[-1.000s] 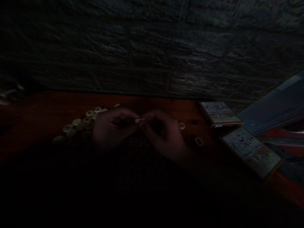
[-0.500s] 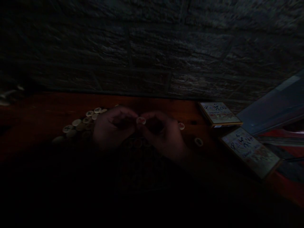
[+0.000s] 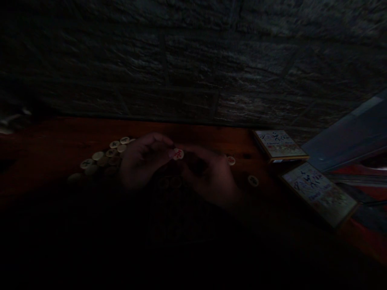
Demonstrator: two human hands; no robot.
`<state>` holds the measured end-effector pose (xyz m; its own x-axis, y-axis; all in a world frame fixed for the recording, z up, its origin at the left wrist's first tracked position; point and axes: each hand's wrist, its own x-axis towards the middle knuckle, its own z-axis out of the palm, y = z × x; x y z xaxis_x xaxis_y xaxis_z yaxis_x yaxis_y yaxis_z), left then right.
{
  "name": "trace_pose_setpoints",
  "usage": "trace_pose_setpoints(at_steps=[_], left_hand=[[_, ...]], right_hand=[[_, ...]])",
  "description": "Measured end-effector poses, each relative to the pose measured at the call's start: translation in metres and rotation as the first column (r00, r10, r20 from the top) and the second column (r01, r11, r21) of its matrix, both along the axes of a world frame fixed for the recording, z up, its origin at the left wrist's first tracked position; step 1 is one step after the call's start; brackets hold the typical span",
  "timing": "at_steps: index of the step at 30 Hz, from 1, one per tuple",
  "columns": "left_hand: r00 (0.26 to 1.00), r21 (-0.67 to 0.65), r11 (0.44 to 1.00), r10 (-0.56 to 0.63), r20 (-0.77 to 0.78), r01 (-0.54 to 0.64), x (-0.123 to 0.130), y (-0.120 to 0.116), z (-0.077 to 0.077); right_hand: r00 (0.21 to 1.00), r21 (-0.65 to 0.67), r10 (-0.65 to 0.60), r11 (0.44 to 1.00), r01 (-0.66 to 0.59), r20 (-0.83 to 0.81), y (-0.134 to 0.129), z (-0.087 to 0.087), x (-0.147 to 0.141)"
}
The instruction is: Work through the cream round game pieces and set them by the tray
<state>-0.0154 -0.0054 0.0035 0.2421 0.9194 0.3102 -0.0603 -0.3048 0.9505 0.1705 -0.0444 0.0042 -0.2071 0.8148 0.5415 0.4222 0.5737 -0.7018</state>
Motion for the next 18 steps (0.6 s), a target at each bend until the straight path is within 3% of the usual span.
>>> trace_pose_setpoints(at_steps=[9, 18], left_hand=[[0.999, 0.066, 0.998, 0.025, -0.034, -0.023, 0.0005, -0.0034, -0.0014], [0.993, 0.110, 0.993, 0.056, -0.103, -0.045, -0.0020, -0.0029, -0.0001]], right_hand=[[0.993, 0.033, -0.117, 0.993, 0.117, 0.011, 0.0045, -0.0019, 0.0001], [0.995, 0.054, -0.069, 0.996, 0.065, 0.074, 0.0029, 0.0007, 0.0012]])
